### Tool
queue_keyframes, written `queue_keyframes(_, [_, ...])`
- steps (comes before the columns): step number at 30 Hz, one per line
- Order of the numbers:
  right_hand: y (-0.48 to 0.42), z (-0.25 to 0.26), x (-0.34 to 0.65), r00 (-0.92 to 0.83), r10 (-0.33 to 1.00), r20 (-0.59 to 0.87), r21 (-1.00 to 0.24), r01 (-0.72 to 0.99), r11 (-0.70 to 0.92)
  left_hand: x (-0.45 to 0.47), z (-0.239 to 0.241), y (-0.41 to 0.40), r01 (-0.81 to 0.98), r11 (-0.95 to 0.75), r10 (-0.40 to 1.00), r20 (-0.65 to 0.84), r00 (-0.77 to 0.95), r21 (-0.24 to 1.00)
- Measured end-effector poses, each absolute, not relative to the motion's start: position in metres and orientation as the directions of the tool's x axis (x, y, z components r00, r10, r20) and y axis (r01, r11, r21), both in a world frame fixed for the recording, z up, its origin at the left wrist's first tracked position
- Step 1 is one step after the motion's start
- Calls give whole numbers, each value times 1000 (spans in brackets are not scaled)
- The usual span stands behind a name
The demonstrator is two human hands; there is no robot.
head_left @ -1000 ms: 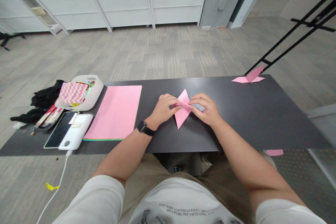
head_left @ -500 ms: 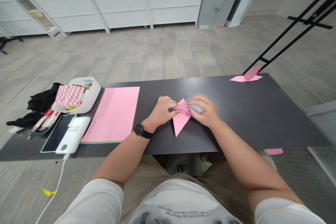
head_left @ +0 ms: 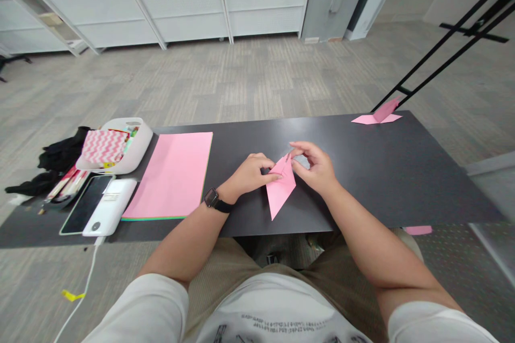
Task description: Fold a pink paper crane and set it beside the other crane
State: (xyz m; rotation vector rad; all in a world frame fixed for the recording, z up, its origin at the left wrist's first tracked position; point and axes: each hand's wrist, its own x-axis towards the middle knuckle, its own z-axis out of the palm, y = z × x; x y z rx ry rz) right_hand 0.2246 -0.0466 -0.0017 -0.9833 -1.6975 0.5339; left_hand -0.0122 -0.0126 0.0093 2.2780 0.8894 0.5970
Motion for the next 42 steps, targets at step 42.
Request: queue_keyframes(42, [-50, 9, 218, -345, 490, 801, -197, 620, 759, -8, 12, -20, 306, -648, 739, 476, 477, 698])
